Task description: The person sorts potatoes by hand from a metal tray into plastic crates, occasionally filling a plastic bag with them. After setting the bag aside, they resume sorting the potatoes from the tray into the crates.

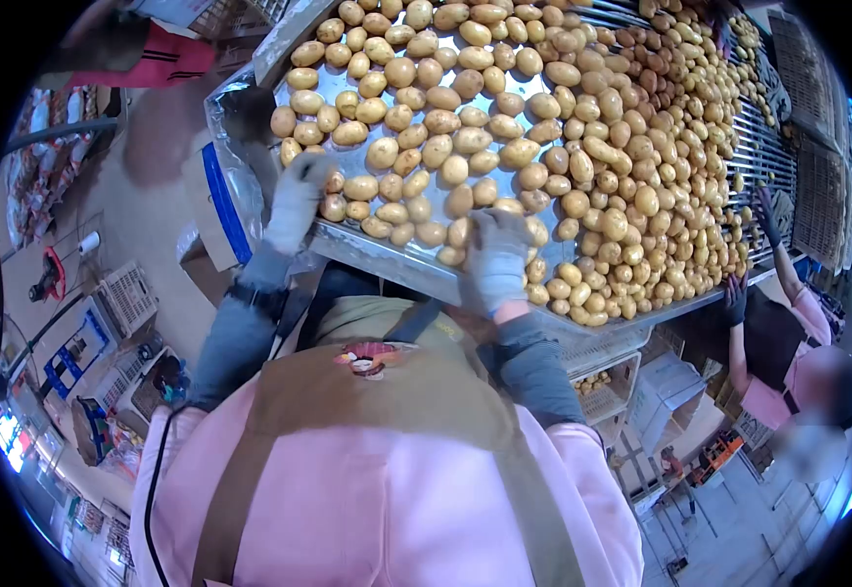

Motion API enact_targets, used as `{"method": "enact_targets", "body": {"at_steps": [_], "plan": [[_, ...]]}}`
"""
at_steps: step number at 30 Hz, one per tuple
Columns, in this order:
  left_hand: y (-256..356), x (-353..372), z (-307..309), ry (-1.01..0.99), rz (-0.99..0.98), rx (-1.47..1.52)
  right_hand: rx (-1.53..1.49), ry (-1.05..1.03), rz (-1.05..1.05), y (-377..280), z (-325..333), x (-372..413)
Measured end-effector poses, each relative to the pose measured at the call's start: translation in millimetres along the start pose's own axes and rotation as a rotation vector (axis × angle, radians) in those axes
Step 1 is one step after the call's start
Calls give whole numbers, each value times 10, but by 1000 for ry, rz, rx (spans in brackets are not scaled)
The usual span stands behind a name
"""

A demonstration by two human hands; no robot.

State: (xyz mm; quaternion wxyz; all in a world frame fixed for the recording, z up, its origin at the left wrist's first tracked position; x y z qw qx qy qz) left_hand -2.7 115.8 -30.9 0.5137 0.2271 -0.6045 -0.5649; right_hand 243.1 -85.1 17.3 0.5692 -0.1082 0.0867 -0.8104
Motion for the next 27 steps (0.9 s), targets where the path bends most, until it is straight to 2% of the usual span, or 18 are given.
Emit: {"method": "enact_targets", "body": {"at_steps": [1, 2, 3, 5, 6, 7, 8, 9, 12, 15, 16, 18, 19, 21, 23, 24, 26, 27], "plan": [[113, 70, 59, 67, 136, 209, 57, 21, -54, 12, 65, -55], [231, 234, 127, 133, 281, 418, 29, 177, 51, -48, 105, -204], [296, 329, 155, 203, 422, 626, -73, 188, 149, -199, 121, -439], [312, 291, 112, 143, 391, 653, -210, 74, 323, -637, 28, -868], [413, 296, 66, 115, 408, 757, -210, -114, 373, -807, -198, -1051], [467, 305, 64, 88, 422, 858, 26, -227, 364, -999, -457, -1223], [217, 194, 41, 72, 272, 861, 85, -181, 371, -1115, -535, -1299], [243, 178, 61, 17, 291, 907, 147, -131, 378, -1180, -580, -1372], [341, 188, 40, -76, 377, 984, -351, -177, 267, -1057, -693, -1488], [336, 171, 147, -63, 276, 555, -1807, -512, -440, -893, -346, -1356], [374, 181, 146, 19, 279, 542, -1912, -546, -397, -886, -332, -1317], [507, 148, 133, 135, 279, 527, -1804, -532, -256, -897, -190, -1268], [528, 158, 142, 198, 280, 515, -1870, -553, -273, -939, -134, -1243], [207, 14, 419, 196, 84, 227, -2000, -596, -312, -1025, -13, -1193], [208, -15, 577, 309, 197, 333, -2369, -741, -433, -1088, 81, -1152], [162, -55, 692, 287, 258, 284, -1826, -482, -44, -1022, 128, -1159], [161, -43, 860, 413, -219, -576, -631, 3, 535, -971, 153, -1074], [175, -28, 844, 458, -462, -1007, -721, -80, 366, -919, 52, -1092]]}}
Point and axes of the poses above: each hand's wrist, its own x-axis away from the middle knuckle, its own z-axis out of the back of the hand, y = z × x, the point moved 3 cm from there along -x, towards the middle knuckle, and after that the axes turned 3 degrees about x, right-handed, at the moved point
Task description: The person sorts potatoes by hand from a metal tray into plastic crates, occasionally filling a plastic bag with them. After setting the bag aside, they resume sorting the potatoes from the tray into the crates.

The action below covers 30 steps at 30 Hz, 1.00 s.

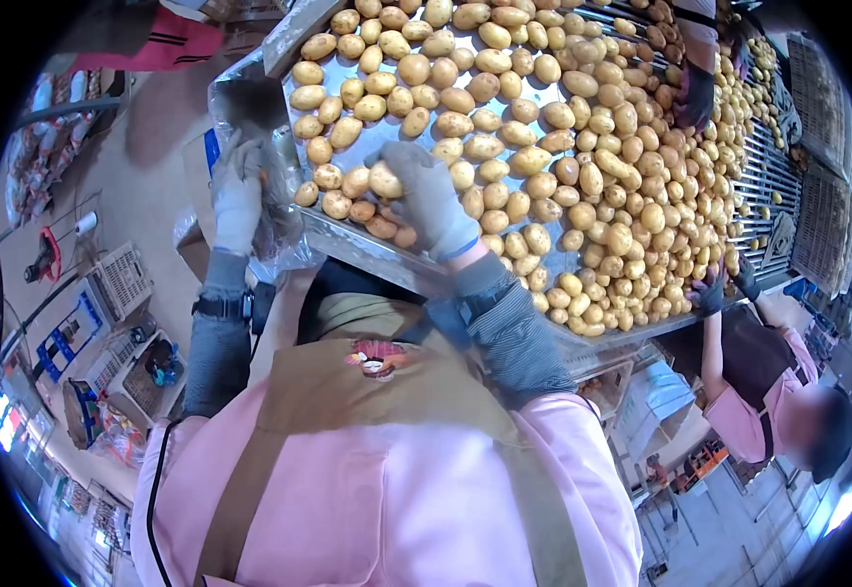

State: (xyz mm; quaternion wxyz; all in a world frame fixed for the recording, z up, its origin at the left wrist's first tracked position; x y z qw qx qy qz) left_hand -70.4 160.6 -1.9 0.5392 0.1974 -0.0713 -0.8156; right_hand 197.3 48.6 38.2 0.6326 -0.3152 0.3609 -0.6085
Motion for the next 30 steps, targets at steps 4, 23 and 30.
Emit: {"method": "enact_targets", "body": {"at_steps": [4, 23, 30], "plan": [[597, 484, -133, -551, 554, 1454, -243, 25, -529, 162, -273, -28], [-33, -60, -525, -611, 889, 1430, 619, -165, 7, -46, -612, 704], [-298, -183, -903, -488, 821, 1180, 494, -239, 286, -196, -814, 71]]}}
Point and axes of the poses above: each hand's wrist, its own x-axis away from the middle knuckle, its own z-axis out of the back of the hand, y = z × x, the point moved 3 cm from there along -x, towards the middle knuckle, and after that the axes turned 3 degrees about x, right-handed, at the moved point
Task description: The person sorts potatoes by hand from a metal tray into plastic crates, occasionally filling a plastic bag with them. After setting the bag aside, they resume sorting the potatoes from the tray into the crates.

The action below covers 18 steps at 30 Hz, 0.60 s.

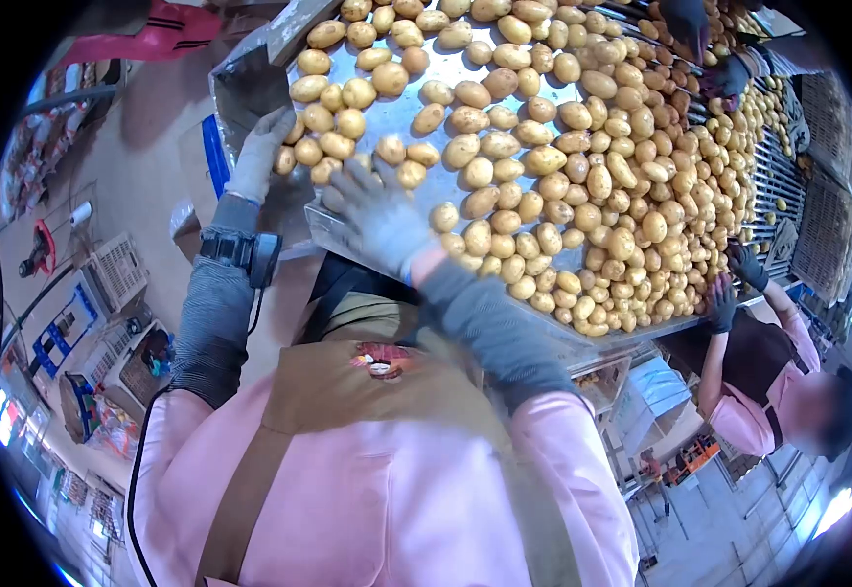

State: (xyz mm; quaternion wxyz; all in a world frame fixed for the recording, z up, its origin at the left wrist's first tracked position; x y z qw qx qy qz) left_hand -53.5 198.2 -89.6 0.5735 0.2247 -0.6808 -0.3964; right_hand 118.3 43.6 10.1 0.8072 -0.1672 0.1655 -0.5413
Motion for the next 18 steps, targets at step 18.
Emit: {"method": "enact_targets", "body": {"at_steps": [18], "plan": [[133, -192, -123, 26, -205, -366, 223, 8, -412, 329, 71, 845]]}}
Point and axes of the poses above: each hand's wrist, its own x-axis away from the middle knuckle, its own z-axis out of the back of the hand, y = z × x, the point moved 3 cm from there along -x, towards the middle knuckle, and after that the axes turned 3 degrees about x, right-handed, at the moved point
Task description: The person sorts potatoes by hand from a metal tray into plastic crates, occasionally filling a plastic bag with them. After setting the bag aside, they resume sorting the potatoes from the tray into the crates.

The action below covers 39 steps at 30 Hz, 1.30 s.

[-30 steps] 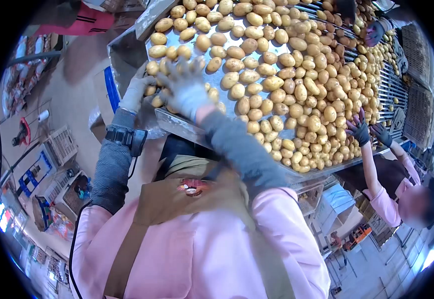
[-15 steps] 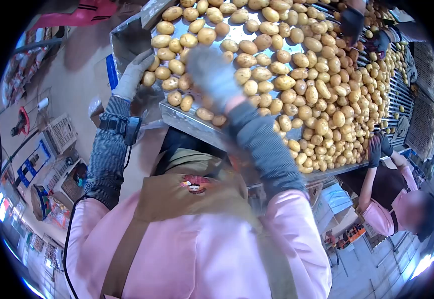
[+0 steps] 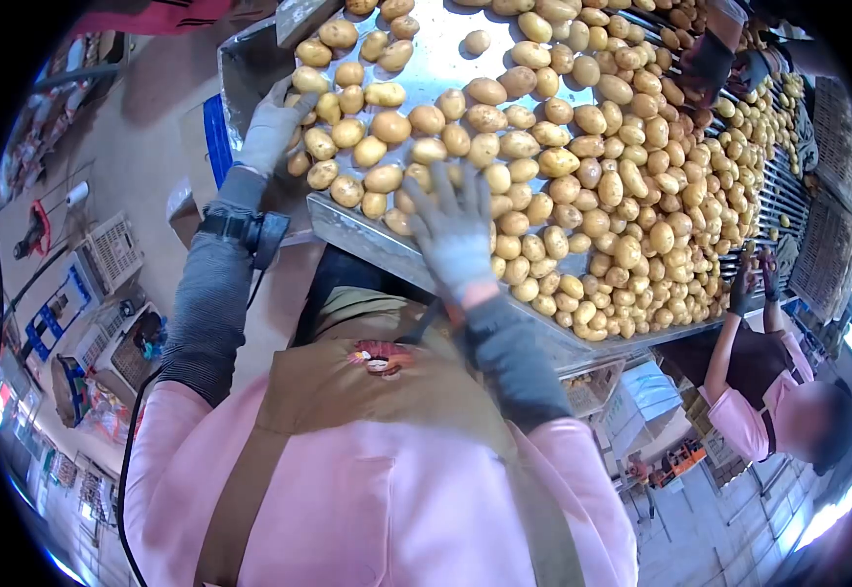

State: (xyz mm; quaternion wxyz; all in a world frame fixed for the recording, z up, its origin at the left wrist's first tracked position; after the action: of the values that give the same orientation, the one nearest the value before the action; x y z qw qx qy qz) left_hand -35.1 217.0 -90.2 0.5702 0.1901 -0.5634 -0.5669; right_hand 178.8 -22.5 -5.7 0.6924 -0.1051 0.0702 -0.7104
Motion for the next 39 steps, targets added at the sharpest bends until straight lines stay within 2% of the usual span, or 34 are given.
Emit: {"method": "enact_targets", "body": {"at_steps": [2, 3, 4, 5, 6, 7, 8, 9, 10, 11, 14, 15, 17, 19, 20, 22, 24, 26, 27, 29, 30, 31, 32, 34, 35, 37, 39], "plan": [[-139, 4, 91, -75, 1, 88, 95, -88, -76, -69, 36, 105], [-165, 12, 110, -112, -43, -1, 21, -113, -34, -130, 41, 13], [-81, 90, 83, -123, -7, 23, -49, -136, 5, -154, 41, -134], [16, 159, 68, -128, 23, 50, -7, -58, 122, -137, 33, -266], [87, 199, 60, -128, 52, 76, 36, -30, 151, -73, -31, -448], [53, 229, 28, -161, 90, 304, 104, -10, 152, -5, 56, -692], [131, 300, 11, -144, 130, 321, 230, 3, 155, 131, 80, -919], [296, 377, -11, -124, 167, 339, 241, 252, 111, 422, -163, -1164], [371, 407, -13, -103, 203, 356, 181, 361, 71, 448, 12, -1466], [288, 342, -29, -76, 94, 323, 273, 404, 46, 544, -36, -1730], [537, 290, -43, 44, 229, 412, 202, 38, -66, 247, 55, -2370], [598, 265, -49, 44, 268, 378, 190, 121, -8, 57, -30, -2334], [315, 65, -55, 35, 252, 314, 209, 244, 159, -178, -199, -1997], [114, 13, -19, 30, 183, 315, -23, 56, 259, -384, -146, -1429], [129, 86, 4, 23, 206, 325, -77, 69, 215, -433, -100, -1084], [172, 296, 24, 5, 257, 348, -38, -66, 208, -305, -24, -575], [96, 405, 63, -127, 175, 294, -61, -92, -7, -87, 189, -159], [36, 522, 73, -199, 96, 162, 77, -84, -162, 178, 201, 135], [-41, 529, 62, -220, -2, 81, 47, -93, -146, 138, 218, 96], [-43, 526, -11, -94, 72, -3, -14, -113, -112, -54, 232, -22], [-17, 524, -55, -29, 109, -47, -66, -98, 19, -96, 5, -125], [124, 496, -94, 67, 35, -161, -76, -60, 136, -171, -36, -304], [121, 424, -101, 104, 44, -109, -86, -21, 252, -211, -20, -505], [87, 213, -137, 163, 59, -5, 53, -124, 263, -38, 14, -1082], [174, 194, -131, 192, 23, -74, 17, -301, -9, 268, 67, -1346], [370, 157, -132, 167, -27, -158, 202, 41, -185, 1044, 323, -1643], [345, 131, -156, 173, -56, -175, 412, 527, -133, 1279, 417, -1697]]}}
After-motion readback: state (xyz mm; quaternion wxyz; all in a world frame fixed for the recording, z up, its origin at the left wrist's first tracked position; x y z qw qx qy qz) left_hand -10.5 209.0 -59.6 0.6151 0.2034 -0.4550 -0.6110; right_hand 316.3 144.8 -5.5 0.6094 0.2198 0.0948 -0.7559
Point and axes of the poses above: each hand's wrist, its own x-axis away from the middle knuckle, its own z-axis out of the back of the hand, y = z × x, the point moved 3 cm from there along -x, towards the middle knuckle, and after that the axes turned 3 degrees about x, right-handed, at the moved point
